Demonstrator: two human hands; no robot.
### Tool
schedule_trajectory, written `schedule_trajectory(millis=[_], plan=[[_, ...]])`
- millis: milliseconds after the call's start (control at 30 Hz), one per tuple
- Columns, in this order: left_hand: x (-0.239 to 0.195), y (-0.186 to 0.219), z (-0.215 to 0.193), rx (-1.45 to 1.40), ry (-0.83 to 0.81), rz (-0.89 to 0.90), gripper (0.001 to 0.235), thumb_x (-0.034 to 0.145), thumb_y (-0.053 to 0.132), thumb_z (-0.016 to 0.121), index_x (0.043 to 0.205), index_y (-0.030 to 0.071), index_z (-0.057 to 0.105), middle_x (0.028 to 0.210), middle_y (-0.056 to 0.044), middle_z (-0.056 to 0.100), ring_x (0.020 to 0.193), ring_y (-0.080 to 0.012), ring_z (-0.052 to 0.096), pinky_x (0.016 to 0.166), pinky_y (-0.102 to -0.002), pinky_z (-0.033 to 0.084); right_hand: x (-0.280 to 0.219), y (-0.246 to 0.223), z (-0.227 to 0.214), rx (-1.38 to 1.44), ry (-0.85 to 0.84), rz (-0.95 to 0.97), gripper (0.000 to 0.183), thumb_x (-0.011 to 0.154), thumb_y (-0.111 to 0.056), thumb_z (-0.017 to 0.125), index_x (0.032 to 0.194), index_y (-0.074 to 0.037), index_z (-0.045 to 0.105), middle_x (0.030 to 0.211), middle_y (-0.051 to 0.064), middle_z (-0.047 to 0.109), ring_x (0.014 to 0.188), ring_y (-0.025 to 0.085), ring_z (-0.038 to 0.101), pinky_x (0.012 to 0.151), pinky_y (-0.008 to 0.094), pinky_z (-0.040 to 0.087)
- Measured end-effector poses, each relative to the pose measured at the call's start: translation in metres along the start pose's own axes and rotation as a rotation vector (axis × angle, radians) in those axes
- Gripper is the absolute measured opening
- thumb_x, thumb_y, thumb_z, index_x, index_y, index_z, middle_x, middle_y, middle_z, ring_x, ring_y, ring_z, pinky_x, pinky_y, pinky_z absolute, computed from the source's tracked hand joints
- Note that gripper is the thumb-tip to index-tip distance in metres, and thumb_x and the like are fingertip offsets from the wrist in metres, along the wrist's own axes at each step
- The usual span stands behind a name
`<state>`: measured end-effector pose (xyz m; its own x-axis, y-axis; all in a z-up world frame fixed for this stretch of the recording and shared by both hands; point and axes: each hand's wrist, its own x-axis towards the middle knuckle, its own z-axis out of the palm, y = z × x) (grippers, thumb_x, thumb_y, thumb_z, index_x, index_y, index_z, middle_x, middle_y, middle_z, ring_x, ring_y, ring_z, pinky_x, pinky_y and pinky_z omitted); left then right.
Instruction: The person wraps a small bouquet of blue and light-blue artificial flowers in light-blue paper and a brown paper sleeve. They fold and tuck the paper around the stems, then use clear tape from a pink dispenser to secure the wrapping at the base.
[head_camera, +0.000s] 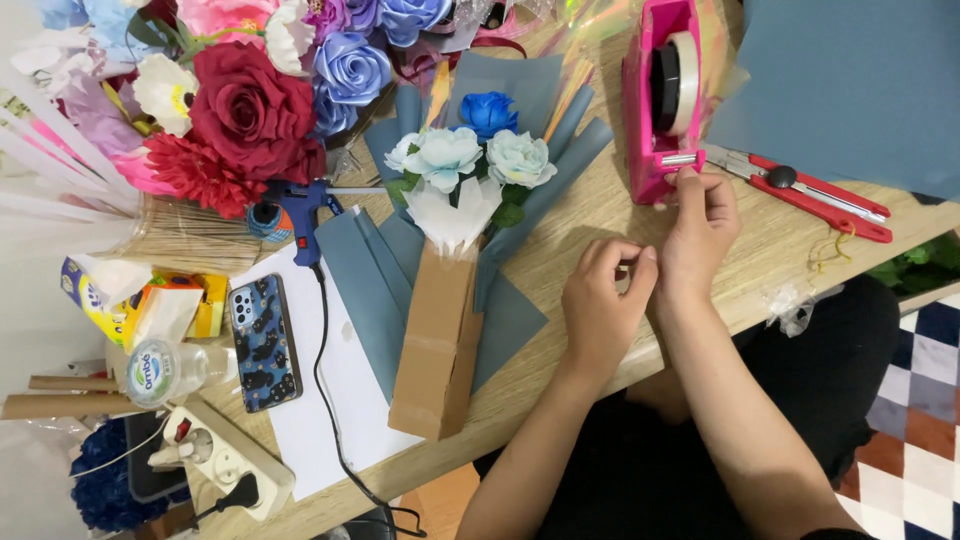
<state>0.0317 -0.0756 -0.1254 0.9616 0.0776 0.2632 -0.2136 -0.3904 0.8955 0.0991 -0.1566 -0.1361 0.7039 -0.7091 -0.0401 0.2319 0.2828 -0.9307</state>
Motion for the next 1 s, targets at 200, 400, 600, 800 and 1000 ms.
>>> schedule_trajectory(millis=[200,400,600,800,1000], plan=[[0.001,0.004,-0.004,0.069,-0.008,0.032,0.015,0.097,0.020,0.066,0.087,0.009,0.063,0.091,-0.004,0.066,0.090,-0.0224,0.072,0.075,-0.031,0.061,-0.005,0.004,-0.002,0.054,-0.004,-0.020,0.021,0.091,-0.005,0.066,0.073,-0.011,0.057,0.068,0.000,0.052,0.069,0.008,0.051,0.068,0.018,0.039],[-0.010,0.042,-0.045,0.180,-0.010,0.156,0.007,0.092,0.015,0.066,0.087,0.015,0.061,0.097,0.006,0.069,0.094,-0.0130,0.069,0.075,-0.030,0.052,-0.006,-0.016,-0.063,0.218,-0.366,0.071,0.010,0.098,-0.019,0.073,0.101,-0.010,0.072,0.104,0.006,0.072,0.086,0.011,0.063,0.084,0.023,0.056],[-0.023,0.074,-0.127,0.583,-0.342,0.572,0.014,0.085,0.008,0.065,0.078,0.005,0.054,0.080,-0.007,0.057,0.073,-0.0257,0.058,0.056,-0.036,0.043,-0.010,-0.076,-0.134,-0.674,-1.063,-0.754,0.019,0.098,-0.018,0.060,0.105,-0.014,0.077,0.098,0.005,0.073,0.088,0.017,0.067,0.089,0.036,0.044],[-0.053,0.063,-0.139,1.092,-0.629,0.704,0.027,0.068,-0.003,0.068,0.070,0.020,0.053,0.074,0.001,0.050,0.068,-0.0177,0.049,0.060,-0.033,0.036,-0.023,-0.090,-0.147,-0.860,-0.942,-0.569,0.012,0.101,-0.008,0.067,0.097,-0.002,0.077,0.098,0.008,0.075,0.089,0.020,0.066,0.091,0.033,0.048],[-0.049,0.101,-0.123,1.412,-1.088,0.607,0.016,0.084,0.027,0.068,0.100,0.026,0.073,0.102,-0.004,0.066,0.091,-0.0209,0.060,0.071,-0.032,0.045,-0.071,-0.061,-0.093,-0.418,-1.548,0.149,0.081,0.075,-0.030,0.080,0.145,-0.008,0.047,0.149,0.011,0.055,0.135,0.024,0.058,0.104,0.039,0.053]])
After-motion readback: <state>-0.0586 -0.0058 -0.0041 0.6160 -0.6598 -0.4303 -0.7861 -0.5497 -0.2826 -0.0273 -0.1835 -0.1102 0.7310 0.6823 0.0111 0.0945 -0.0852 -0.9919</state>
